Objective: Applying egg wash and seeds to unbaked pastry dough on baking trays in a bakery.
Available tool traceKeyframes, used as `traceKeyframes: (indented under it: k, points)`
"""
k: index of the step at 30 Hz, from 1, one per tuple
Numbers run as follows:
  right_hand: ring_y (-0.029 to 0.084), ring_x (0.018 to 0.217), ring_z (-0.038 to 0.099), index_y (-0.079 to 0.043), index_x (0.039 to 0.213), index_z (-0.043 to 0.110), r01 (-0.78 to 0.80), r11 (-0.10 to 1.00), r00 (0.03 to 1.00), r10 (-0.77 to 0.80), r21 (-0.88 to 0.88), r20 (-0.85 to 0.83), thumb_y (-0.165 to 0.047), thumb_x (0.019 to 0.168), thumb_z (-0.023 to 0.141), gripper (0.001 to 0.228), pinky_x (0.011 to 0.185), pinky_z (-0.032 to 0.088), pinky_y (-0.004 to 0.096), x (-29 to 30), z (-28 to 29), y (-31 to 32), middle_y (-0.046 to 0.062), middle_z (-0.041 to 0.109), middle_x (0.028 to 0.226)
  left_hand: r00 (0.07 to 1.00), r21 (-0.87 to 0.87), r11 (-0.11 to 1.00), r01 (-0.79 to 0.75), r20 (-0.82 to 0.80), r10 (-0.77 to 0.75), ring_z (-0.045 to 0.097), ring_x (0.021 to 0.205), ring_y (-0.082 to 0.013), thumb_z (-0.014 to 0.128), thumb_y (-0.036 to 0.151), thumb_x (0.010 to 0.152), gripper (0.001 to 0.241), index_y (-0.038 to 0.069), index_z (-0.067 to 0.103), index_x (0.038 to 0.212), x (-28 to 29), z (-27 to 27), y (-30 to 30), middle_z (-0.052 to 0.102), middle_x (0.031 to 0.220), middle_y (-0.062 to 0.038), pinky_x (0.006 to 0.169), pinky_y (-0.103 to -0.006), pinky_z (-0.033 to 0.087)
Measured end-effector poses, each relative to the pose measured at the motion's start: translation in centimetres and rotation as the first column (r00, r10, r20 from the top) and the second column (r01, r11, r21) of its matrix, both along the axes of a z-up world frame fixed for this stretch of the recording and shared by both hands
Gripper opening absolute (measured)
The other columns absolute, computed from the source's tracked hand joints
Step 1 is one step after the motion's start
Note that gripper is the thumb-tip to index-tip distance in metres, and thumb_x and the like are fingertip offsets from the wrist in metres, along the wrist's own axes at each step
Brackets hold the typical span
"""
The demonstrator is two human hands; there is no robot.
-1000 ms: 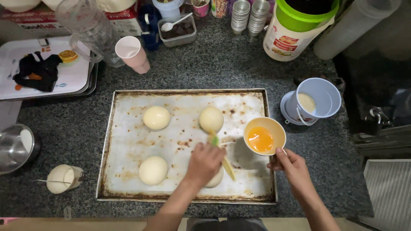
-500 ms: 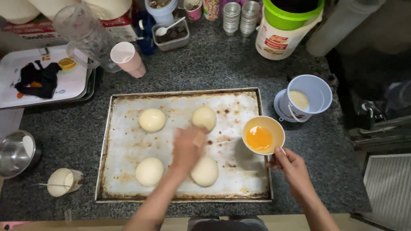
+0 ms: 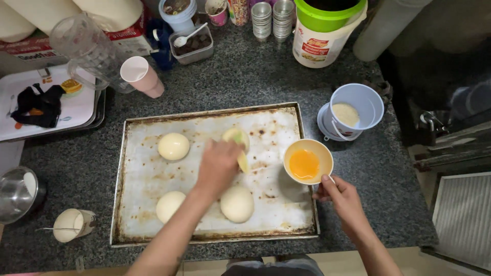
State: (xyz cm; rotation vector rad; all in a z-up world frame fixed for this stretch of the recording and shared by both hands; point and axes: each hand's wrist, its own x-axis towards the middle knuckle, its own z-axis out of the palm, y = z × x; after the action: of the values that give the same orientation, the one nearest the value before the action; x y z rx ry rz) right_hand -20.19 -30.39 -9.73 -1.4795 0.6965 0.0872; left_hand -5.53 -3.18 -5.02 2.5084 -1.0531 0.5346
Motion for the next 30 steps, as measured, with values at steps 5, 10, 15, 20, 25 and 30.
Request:
traceKeyframes:
  k: [5,10,15,20,25,30]
  points:
    - [0.022,0.07,0.066,0.007,0.085,0.066,0.009,1.0,1.0,-0.009,0.017,-0.002,-0.022,0.1,0.054,0.035,0.067,0.049,0.031,0.0,0.7,0.1,0.014,0.063,0.076,0.997,0.231,0.973,-0.008,0.08,-0.011,0.056,0.075,-0.023,0.059,0.012,0.081,0.008,0.011,0.063,0.088,1.9,-2.2,-1.5,0.06,0.083,-0.007,0.079,-0.0375,0.041]
    - [0.022,0.069,0.065,0.007,0.083,0.067,0.03,0.999,1.0,-0.03,0.011,-0.006,-0.022,0.1,0.054,0.036,0.067,0.049,0.031,-0.2,0.8,-0.7,0.014,0.062,0.074,0.923,0.513,0.795,0.325,0.01,-0.384,0.053,0.069,-0.0196,0.064,0.01,0.078,0.008,0.005,0.068,0.083,-1.7,-1.9,-1.6,0.064,0.079,-0.009,0.078,-0.0318,0.044]
    - [0.024,0.069,0.066,0.007,0.085,0.065,0.048,0.998,0.999,-0.048,0.042,0.015,-0.022,0.101,0.053,0.035,0.067,0.049,0.032,-0.8,-0.9,-1.6,0.013,0.06,0.076,0.987,0.348,0.933,0.091,0.093,-0.131,0.058,0.07,-0.0156,0.068,0.007,0.081,0.01,0.01,0.067,0.091,3.2,0.3,-3.5,0.065,0.079,-0.005,0.08,-0.0323,0.042]
    - [0.023,0.07,0.066,0.006,0.082,0.065,0.047,0.999,0.999,-0.047,0.019,0.007,-0.023,0.102,0.053,0.037,0.067,0.049,0.032,-0.8,0.0,-1.6,0.013,0.061,0.074,0.973,0.616,0.774,0.146,0.052,-0.224,0.059,0.067,-0.019,0.065,0.011,0.082,0.008,0.011,0.071,0.077,3.0,-3.3,-5.2,0.068,0.08,-0.008,0.079,-0.0349,0.045]
    - [0.023,0.07,0.066,0.007,0.086,0.067,0.067,0.997,0.998,-0.067,0.032,0.002,-0.022,0.101,0.053,0.035,0.066,0.047,0.031,-0.9,-0.6,-2.1,0.013,0.062,0.076,0.821,0.868,0.374,0.327,-0.065,-0.567,0.061,0.075,-0.0136,0.074,0.01,0.083,0.011,0.013,0.075,0.092,-1.6,-2.4,-4.2,0.071,0.089,-0.004,0.083,-0.0266,0.042]
    - [0.023,0.068,0.066,0.006,0.086,0.067,0.057,0.998,0.998,-0.058,0.041,0.016,-0.023,0.101,0.054,0.034,0.065,0.047,0.03,-1.2,-1.1,-2.1,0.012,0.061,0.075,0.92,0.514,0.824,0.238,0.152,-0.361,0.055,0.076,-0.0197,0.061,0.017,0.08,0.008,0.012,0.067,0.078,3.1,-0.3,-6.2,0.065,0.08,-0.006,0.081,-0.0332,0.043]
